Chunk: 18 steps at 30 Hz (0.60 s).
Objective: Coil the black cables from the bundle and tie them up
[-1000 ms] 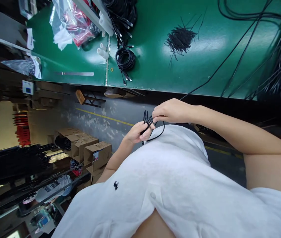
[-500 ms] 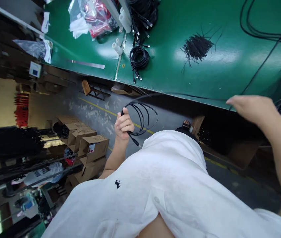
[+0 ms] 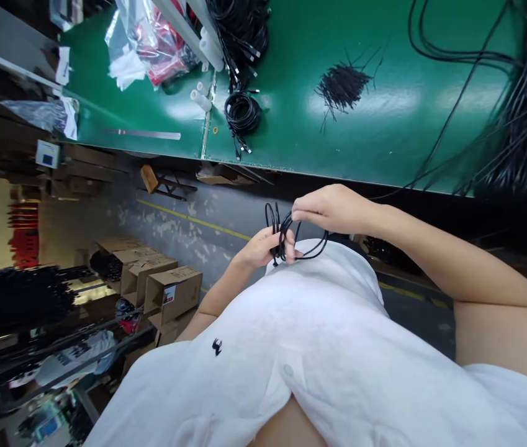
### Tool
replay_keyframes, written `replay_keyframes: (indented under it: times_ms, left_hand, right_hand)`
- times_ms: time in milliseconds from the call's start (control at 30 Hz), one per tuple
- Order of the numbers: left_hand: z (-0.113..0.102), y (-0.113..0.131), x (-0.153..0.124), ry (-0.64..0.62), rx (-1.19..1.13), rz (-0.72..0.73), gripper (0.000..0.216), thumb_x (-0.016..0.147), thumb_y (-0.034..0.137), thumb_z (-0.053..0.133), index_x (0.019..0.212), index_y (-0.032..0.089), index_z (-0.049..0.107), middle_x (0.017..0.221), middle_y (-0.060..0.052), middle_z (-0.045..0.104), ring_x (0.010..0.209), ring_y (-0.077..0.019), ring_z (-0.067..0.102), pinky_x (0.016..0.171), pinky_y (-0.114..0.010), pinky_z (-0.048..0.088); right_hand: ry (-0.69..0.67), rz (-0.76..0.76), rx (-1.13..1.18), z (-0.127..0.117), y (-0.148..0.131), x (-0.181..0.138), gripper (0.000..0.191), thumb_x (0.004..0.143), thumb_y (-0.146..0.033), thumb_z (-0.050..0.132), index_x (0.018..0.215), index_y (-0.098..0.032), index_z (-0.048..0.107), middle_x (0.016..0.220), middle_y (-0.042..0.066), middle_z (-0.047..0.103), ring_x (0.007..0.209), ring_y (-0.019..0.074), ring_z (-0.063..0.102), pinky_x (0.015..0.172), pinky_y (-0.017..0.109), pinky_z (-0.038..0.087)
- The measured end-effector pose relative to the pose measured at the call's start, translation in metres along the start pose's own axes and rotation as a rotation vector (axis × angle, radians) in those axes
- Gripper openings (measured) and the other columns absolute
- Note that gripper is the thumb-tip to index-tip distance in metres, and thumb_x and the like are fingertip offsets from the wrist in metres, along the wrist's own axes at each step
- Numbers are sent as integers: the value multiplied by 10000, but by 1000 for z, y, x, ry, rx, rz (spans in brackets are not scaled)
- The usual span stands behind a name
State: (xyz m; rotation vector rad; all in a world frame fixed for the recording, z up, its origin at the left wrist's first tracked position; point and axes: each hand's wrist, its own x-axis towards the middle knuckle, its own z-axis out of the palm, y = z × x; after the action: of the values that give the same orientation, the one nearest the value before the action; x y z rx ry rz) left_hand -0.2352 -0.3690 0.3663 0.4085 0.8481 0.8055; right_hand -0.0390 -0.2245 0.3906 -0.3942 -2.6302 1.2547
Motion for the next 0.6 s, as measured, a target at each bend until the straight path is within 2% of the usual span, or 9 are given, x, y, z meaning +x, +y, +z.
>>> replay_keyframes:
  times_ms: [67,133,233,300,367,433,500,600]
  left_hand:
    - [5,1,-1,46,-73,-4,312,855,432,707,840,128,637,513,23,576,431,-103,558,576,-263,557]
    - [9,3,-3,140,-153,-35,261,931,361,611,811,130,634,458,63,459,342,-55,404,443,-188,451]
    - [8,8,-10,264,-284,-17,328,1003,292,465,786,124,644,449,85,335,307,-17,235,343,-129,252]
    - [2,15,-20,375,-365,126,378,1032,305,391,834,138,666,454,96,269,303,-11,161,325,-126,170]
    - [-7,24,-33,526,-395,340,367,1041,361,375,958,188,687,472,97,268,307,-12,140,321,-135,138]
    - [-15,34,-45,653,-366,504,308,1030,414,407,1110,272,669,504,98,343,312,-8,159,328,-141,146]
    - [-21,40,-51,693,-313,534,278,1010,413,461,1220,335,626,548,101,439,315,2,202,341,-137,178]
    - [-27,40,-40,610,-186,389,307,948,345,587,1241,264,631,609,73,580,359,-3,387,382,-130,289]
  right_hand:
    - [16,47,58,3,5,3,407,998,-467,394,855,-201,666,761,9,683,675,132,583,649,243,374]
    - [26,82,113,7,16,3,407,987,-489,411,862,-204,673,781,4,693,700,133,596,679,243,394]
    - [67,157,167,13,58,-11,427,975,-526,416,916,-203,689,907,23,724,828,152,637,783,258,433]
    - [117,286,109,17,99,-39,441,981,-507,398,950,-180,693,1012,76,730,947,188,649,864,291,437]
    - [131,450,-56,24,136,-77,415,989,-433,393,954,-149,694,1091,150,718,1019,232,648,885,336,435]
    - [61,530,-216,35,151,-113,323,971,-328,432,933,-151,699,1102,187,716,993,262,665,848,371,448]
    - [-55,494,-245,48,133,-135,264,956,-289,476,905,-185,714,1044,166,735,917,269,690,795,376,469]
    - [-140,220,-99,59,63,-131,303,995,-313,439,955,-241,730,1037,94,745,911,246,700,804,361,497]
